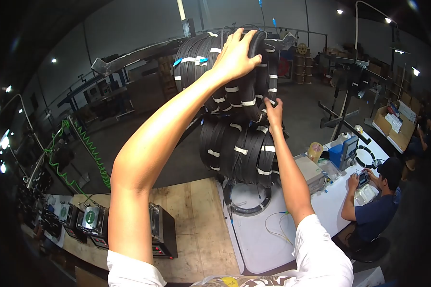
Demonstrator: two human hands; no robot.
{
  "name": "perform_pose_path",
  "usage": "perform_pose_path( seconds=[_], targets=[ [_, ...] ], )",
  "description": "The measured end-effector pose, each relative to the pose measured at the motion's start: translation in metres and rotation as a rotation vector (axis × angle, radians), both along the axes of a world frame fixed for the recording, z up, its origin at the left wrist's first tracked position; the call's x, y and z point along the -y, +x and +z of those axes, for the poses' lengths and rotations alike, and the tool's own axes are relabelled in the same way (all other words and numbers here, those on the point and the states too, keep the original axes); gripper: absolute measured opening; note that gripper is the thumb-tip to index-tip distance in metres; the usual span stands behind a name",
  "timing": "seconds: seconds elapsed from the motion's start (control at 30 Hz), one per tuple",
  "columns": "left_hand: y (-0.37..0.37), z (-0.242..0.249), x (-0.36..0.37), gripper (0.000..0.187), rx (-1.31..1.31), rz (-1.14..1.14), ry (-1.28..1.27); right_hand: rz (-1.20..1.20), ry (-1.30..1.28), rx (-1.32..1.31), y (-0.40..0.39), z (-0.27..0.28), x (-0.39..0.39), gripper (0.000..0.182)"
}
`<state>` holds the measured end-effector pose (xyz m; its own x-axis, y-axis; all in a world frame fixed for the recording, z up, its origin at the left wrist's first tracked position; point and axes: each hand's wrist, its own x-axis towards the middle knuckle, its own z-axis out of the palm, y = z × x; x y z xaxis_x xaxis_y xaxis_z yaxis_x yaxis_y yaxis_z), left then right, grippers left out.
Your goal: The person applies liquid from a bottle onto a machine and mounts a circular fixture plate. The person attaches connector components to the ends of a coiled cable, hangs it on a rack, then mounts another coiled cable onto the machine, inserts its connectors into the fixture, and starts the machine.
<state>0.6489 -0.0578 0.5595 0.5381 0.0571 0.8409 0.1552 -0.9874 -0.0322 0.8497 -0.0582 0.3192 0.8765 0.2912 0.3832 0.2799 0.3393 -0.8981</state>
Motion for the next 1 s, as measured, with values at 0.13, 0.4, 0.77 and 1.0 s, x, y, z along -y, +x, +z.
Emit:
perform_pose_path(
  seconds=[0.13, 0.4, 0.77, 1.0],
  targets=[
    [-0.038, -0.03, 0.024, 0.086, -0.006, -0.112, 0.008, 0.692, 0.255, -0.304, -0.01, 0.013, 0.017, 0.071],
    [-0.062, -0.094, 0.014, 0.102, 0.114, 0.089, 0.086, 0.574, 0.155, -0.217, 0.011, 0.024, -0.019, 0.063],
    [-0.097, -0.108, 0.015, 0.082, 0.016, 0.016, 0.121, 0.461, 0.076, -0.145, 0.045, -0.002, -0.045, 0.065],
    [-0.199, -0.16, 0.01, 0.067, -0.169, -0.06, -0.029, 0.358, 0.011, 0.063, 0.098, -0.031, -0.028, 0.061]
  ],
)
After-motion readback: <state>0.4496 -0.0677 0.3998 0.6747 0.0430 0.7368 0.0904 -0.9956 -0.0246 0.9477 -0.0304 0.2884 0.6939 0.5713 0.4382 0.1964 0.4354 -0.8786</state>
